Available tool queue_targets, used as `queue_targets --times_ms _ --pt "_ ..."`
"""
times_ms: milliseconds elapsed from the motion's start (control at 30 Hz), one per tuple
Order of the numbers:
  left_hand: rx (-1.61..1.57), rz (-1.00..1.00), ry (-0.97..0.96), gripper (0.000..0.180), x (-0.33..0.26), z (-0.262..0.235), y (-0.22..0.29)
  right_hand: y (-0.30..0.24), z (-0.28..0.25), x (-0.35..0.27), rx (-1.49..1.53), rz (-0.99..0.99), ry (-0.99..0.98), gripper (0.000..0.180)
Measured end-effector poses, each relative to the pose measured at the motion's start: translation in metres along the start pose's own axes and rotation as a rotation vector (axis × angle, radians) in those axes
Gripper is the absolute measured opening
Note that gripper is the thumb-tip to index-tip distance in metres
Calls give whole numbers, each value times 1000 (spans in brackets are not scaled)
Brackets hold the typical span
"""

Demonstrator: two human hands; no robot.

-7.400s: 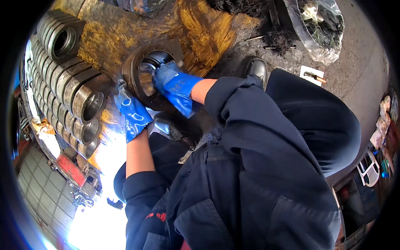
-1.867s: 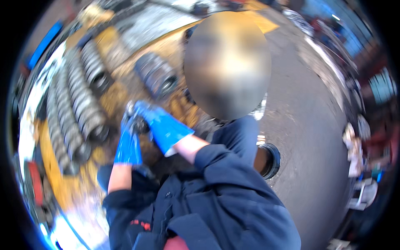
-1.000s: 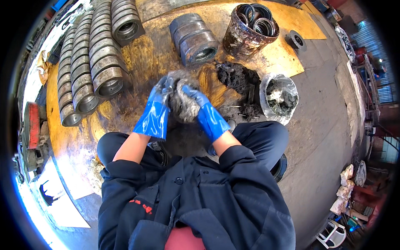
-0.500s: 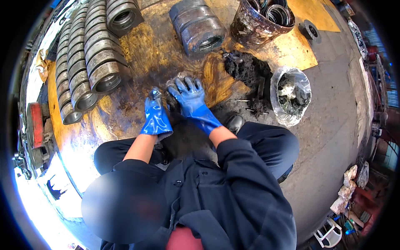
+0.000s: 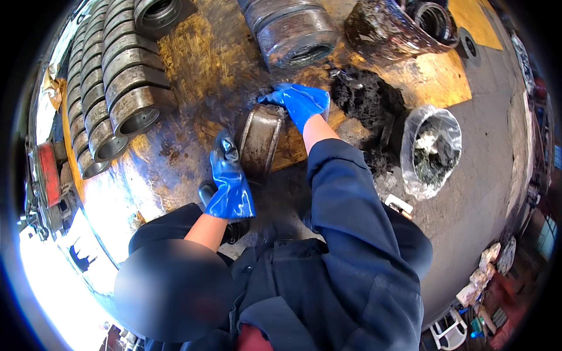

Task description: The person cleans heavy metal industrial components using a bundle of fiber and a metal scraper. They wipe away thick dark grease from the exterior and interior surfaces of the parts and remove a circular seal with the scraper.

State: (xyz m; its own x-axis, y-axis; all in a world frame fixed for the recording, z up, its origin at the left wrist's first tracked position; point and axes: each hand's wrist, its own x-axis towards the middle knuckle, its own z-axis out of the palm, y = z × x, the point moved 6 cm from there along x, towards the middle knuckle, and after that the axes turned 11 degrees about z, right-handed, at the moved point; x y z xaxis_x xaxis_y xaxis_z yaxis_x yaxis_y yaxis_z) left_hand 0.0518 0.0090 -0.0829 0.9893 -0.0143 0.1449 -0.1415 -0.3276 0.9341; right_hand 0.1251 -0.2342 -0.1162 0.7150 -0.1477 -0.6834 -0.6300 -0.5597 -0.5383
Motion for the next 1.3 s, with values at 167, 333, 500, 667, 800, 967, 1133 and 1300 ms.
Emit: queue_targets --times_ms 167,333,500,667,800,967,1133,1300 --pt "-126 -109 6 44 5 2 16 39 22 10 127 101 -38 60" --pt "-82 -41 35 42 1 -6 5 -12 3 -22 282 149 -120 58" --pt "-3 75 62 34 1 3 10 -36 -21 -77 345 20 -81 64" --pt "-746 -282 88 31 4 -3 -50 -78 17 -138 -212 -601 462 49" --pt "-1841 -716 338 32 42 -18 4 -68 40 -187 -279 -642 576 52" --pt "-814 -354 70 32 37 -125 25 -71 115 -233 -544 -793 452 50" --pt "-686 -319 78 32 19 -172 25 -39 181 -234 -604 -1288 468 28" --pt "-648 -315 119 32 12 -198 17 -66 207 -232 -780 -1253 276 29"
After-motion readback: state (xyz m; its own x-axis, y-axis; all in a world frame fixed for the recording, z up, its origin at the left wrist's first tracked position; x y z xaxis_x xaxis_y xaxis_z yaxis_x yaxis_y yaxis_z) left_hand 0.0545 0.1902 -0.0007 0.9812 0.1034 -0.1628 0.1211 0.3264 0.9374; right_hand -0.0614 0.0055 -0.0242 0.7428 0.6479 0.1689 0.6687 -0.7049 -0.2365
